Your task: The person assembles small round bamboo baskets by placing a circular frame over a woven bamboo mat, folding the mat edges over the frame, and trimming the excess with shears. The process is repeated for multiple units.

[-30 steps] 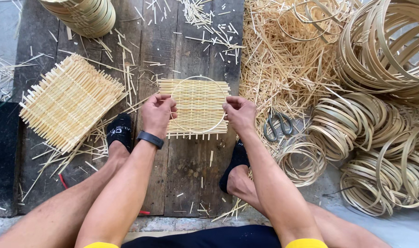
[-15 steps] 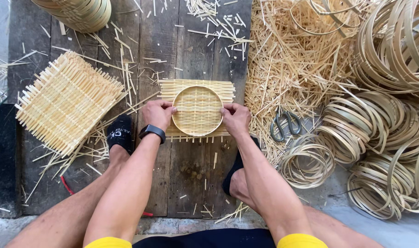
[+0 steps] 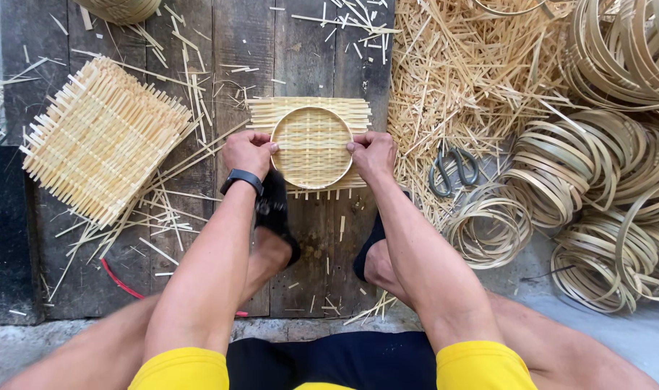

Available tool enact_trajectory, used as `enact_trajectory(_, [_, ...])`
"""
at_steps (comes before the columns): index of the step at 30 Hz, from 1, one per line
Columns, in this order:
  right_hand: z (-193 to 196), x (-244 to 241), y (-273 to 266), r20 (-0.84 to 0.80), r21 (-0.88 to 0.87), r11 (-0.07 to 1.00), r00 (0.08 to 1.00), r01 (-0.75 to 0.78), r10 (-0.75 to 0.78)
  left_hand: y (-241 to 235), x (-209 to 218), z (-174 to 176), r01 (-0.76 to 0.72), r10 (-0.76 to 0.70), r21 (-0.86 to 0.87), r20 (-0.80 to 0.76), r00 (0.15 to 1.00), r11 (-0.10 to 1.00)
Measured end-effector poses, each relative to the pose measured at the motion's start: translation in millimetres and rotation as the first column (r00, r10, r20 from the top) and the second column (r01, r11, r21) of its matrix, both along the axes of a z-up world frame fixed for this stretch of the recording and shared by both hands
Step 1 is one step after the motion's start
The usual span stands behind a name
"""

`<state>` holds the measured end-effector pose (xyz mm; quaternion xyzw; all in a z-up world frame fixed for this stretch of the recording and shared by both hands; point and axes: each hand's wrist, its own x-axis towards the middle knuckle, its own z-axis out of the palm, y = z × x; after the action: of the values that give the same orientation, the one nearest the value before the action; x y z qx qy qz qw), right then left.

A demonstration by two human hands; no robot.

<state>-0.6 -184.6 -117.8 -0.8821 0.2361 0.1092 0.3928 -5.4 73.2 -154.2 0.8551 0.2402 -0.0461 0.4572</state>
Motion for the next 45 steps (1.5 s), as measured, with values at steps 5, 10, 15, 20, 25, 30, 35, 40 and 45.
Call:
enact_trajectory(5, [1.6,1.6,0.6,-0.003,-0.002,1.0,1.0,0.0,0.0,2.6,2.5,-0.3,-0.023,0.018,-0.103,-0.041,0.999,0.994])
enact_trajectory(10, [-1.8,3.3,-3.8,0.014,0.027,0.999,0.999,-0.029,0.029,3.5,-2.2,-2.8,-0.016,0.014,-0.042,-0.054,0.998,0.999])
enact_trajectory(15, [-15.0,0.6,-13.3,0.062,0.069,0.996,0.997,-0.051,0.047,9.2,-9.0,-14.6,0.037,-0.033,-0.07,0.057,0.998,0.997])
enact_trajectory(20, [11.5,19.2,-15.0,-0.089,0.104,0.99,0.991,-0.094,0.104,14.7,3.7,10.4,0.025,-0.062,-0.23,-0.152,0.986,0.973])
enact_trajectory(25, [55.8,5.4,22.9,0.156,-0.37,0.736,0.743,-0.566,0.65,6.1,40.2,32.4,0.402,-0.425,0.241,0.052,0.904,0.883])
enact_trajectory(30, [38.5,-19.6,78.2,-0.25,-0.604,0.227,0.452,-0.764,0.856,-31.1,70.8,4.7,0.534,-0.689,0.436,0.443,0.574,0.724])
enact_trajectory(35, [8.8,-25.1,75.5,-0.042,-0.678,0.286,0.424,-0.677,0.905,-36.6,62.8,-23.4,0.489,-0.441,0.002,0.435,0.785,0.872])
enact_trajectory(40, [18.5,-23.5,71.3,-0.051,-0.572,0.335,0.44,-0.749,0.896,-39.3,65.9,-13.0,0.485,-0.433,-0.002,0.449,0.782,0.874])
enact_trajectory(45, [13.3,-33.4,65.9,0.107,-0.555,0.408,0.424,-0.725,0.899,-43.5,58.6,-8.8,0.454,-0.453,0.132,0.512,0.73,0.881])
